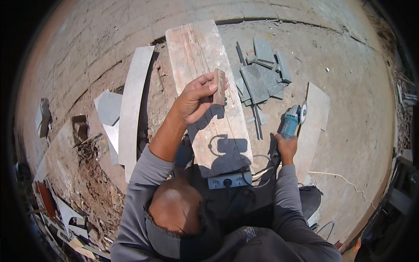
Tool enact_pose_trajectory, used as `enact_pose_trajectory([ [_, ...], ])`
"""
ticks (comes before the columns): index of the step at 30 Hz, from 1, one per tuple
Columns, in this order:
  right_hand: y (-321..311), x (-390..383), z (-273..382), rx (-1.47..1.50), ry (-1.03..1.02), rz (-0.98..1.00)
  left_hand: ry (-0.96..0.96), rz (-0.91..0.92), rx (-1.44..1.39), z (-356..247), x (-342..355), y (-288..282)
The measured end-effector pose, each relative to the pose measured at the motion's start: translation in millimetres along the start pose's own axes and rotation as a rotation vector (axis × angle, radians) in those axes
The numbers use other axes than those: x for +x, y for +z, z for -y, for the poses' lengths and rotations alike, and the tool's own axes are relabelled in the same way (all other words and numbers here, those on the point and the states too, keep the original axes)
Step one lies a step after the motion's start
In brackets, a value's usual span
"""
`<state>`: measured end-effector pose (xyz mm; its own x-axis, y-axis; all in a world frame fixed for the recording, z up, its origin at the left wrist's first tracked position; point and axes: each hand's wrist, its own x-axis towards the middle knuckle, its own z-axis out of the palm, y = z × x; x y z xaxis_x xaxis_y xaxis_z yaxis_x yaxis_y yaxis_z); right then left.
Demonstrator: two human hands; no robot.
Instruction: The person uses an angle grinder to cut a tile placed on a wooden board on the ground, then holds up a small cut piece of the tile.
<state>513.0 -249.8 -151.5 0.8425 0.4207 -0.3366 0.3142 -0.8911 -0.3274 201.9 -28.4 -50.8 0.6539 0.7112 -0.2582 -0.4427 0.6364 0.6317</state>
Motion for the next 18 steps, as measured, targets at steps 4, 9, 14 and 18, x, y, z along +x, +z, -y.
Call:
enact_pose_trajectory([
  [4,4.0,1.1,-1.0,-0.03,0.061,0.017,-0.001,0.006,-0.114,-1.4,-1.8,3.6],
  [9,4.6,-5.5,8.6,-0.096,0.053,-0.003,-0.004,-0.005,-0.3,-2.9,-5.3,3.7],
  [14,12.9,-7.5,6.9,-0.152,0.031,-0.022,0.047,0.104,-0.484,-2.3,-2.0,-0.1],
  [18,18.7,-7.5,3.9,-0.171,0.021,-0.035,0.047,0.144,-0.618,-2.7,-0.2,-1.2],
])
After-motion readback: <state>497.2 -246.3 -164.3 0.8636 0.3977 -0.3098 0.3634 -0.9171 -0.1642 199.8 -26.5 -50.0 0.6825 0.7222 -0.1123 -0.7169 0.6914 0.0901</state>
